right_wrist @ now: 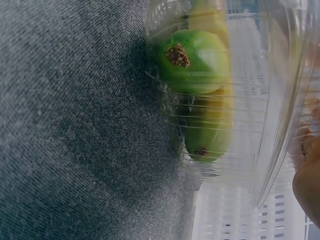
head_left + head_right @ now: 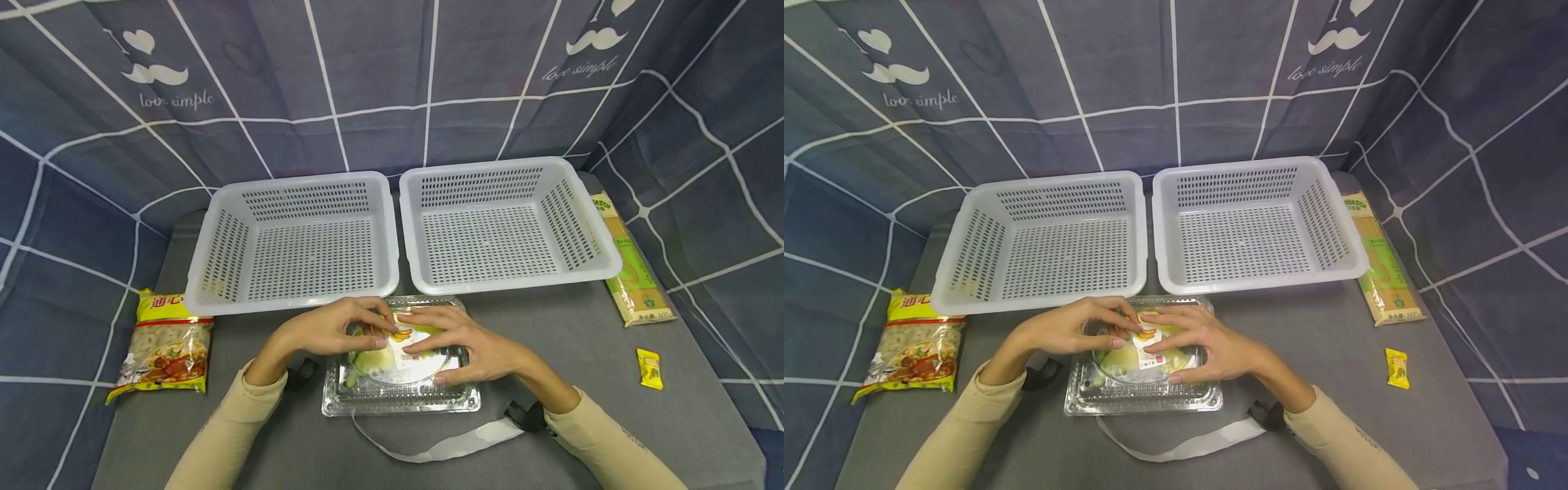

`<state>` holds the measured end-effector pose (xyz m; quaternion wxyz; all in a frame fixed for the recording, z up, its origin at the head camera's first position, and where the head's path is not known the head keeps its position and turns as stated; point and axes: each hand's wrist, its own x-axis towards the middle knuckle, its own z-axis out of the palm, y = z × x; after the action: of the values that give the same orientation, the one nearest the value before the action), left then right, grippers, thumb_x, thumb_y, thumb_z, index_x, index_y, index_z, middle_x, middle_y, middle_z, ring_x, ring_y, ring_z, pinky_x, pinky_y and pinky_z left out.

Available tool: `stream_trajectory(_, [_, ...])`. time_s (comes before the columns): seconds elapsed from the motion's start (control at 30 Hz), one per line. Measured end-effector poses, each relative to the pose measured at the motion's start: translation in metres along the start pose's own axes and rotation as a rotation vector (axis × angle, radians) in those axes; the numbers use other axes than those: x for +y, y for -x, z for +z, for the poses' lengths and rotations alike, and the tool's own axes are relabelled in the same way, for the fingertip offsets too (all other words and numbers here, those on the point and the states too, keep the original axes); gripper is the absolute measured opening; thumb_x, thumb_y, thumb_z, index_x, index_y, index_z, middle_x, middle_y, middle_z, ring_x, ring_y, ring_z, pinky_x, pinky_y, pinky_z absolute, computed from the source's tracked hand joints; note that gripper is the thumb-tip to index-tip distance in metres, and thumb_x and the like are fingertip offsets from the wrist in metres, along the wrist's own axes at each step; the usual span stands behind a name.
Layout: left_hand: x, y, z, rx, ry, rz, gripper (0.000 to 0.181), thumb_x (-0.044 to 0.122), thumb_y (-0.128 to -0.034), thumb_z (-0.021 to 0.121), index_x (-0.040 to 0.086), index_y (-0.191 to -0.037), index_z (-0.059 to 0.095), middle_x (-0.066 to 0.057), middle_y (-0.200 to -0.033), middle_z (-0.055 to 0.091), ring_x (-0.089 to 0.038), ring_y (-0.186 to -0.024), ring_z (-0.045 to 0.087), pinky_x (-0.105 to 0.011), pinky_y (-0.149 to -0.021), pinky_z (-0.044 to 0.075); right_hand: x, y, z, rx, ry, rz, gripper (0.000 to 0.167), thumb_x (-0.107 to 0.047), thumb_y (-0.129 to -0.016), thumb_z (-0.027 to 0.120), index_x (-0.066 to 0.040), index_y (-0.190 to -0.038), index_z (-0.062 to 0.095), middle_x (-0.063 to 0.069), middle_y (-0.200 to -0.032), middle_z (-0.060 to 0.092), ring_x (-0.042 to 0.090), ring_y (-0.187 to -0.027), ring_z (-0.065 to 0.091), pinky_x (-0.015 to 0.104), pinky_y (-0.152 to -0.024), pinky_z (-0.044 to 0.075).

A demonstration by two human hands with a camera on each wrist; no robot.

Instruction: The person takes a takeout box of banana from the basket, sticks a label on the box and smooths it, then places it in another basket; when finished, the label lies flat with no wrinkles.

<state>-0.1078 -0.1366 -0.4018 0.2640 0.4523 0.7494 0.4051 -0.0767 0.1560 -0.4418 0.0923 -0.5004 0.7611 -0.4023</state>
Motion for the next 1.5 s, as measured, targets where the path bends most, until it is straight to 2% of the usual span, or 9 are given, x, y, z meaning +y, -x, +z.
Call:
stream_trajectory(0.27, [-0.0005,0.0019,0.0004,0.006,0.008,-0.012,0.033,0.022,-0.0991,0.059,0.003,-0.126,0.066,-0.006,-0.121,0.058,-0.009,-0.098,0.060,-0.026,-0.086,0.054,-0.0018,0.0004,-0.0005,-0.036,-0.017,0.035,0.042,-0.036,-0.083,0.070,-0.030,-0.125,0.067,0.002,-0.152,0.045,0.032,-0.143,0.030,0.073,-0.108,0.016])
stream_trajectory(0.57, [0.0018,0.0019,0.0011,0.015,-0.030,-0.017,0.033,0.023,-0.0992,0.059,0.004,-0.126,0.066,-0.006,-0.121,0.058,-0.009,-0.097,0.059,-0.026,-0.083,0.053,-0.0010,-0.0011,0.0037,-0.026,0.068,0.039,0.038,-0.043,-0.087,0.070,-0.027,-0.122,0.070,-0.001,-0.152,0.044,0.030,-0.143,0.031,0.067,-0.110,0.018])
stream_trajectory(0.7, [0.0017,0.0027,0.0022,0.021,-0.055,-0.022,0.034,0.025,-0.0992,0.059,0.006,-0.126,0.066,-0.004,-0.121,0.059,-0.011,-0.098,0.058,-0.028,-0.083,0.052,-0.0010,-0.0017,0.0044,-0.030,0.081,0.044,0.037,-0.041,-0.087,0.069,-0.026,-0.121,0.070,-0.001,-0.152,0.044,0.030,-0.144,0.031,0.063,-0.110,0.020])
stream_trajectory(0.83, [0.0016,0.0033,0.0030,0.023,-0.052,-0.025,0.034,0.025,-0.0992,0.059,0.006,-0.127,0.066,-0.004,-0.121,0.058,-0.009,-0.096,0.059,-0.027,-0.083,0.053,-0.0005,-0.0019,0.0042,-0.032,0.078,0.041,0.037,-0.040,-0.087,0.069,-0.025,-0.121,0.070,-0.001,-0.152,0.044,0.031,-0.143,0.032,0.066,-0.110,0.019])
stream_trajectory(1.2, [0.0024,0.0046,0.0041,0.038,-0.081,-0.046,0.037,0.027,-0.0991,0.059,0.006,-0.128,0.065,-0.002,-0.126,0.057,-0.013,-0.103,0.056,-0.031,-0.086,0.051,0.0003,-0.0016,0.0043,-0.030,0.073,0.037,0.035,-0.037,-0.089,0.068,-0.027,-0.122,0.070,0.000,-0.154,0.041,0.030,-0.143,0.031,0.070,-0.109,0.017])
stream_trajectory(1.37, [0.0019,0.0051,0.0064,0.098,-0.087,-0.021,0.031,0.024,-0.0974,0.062,0.008,-0.123,0.068,-0.003,-0.119,0.059,-0.009,-0.092,0.056,-0.027,-0.079,0.052,0.0008,-0.0022,0.0043,-0.019,0.091,0.013,0.034,-0.037,-0.089,0.068,-0.027,-0.122,0.070,0.004,-0.154,0.042,0.031,-0.142,0.034,0.065,-0.109,0.022])
stream_trajectory(1.43, [0.0011,0.0053,0.0073,0.099,-0.065,0.002,0.026,0.021,-0.0971,0.062,0.009,-0.119,0.069,-0.003,-0.115,0.062,-0.008,-0.087,0.057,-0.025,-0.076,0.053,0.0008,-0.0023,0.0044,-0.016,0.093,0.011,0.035,-0.037,-0.089,0.068,-0.027,-0.122,0.070,0.005,-0.153,0.043,0.031,-0.141,0.034,0.063,-0.109,0.022])
stream_trajectory(1.5, [0.0012,0.0055,0.0078,0.073,-0.048,0.019,0.023,0.020,-0.0975,0.061,0.009,-0.115,0.071,-0.006,-0.115,0.065,-0.008,-0.089,0.061,-0.024,-0.075,0.054,0.0013,-0.0022,0.0046,-0.013,0.099,0.010,0.034,-0.037,-0.088,0.068,-0.028,-0.121,0.070,0.006,-0.152,0.044,0.030,-0.141,0.035,0.062,-0.109,0.023])
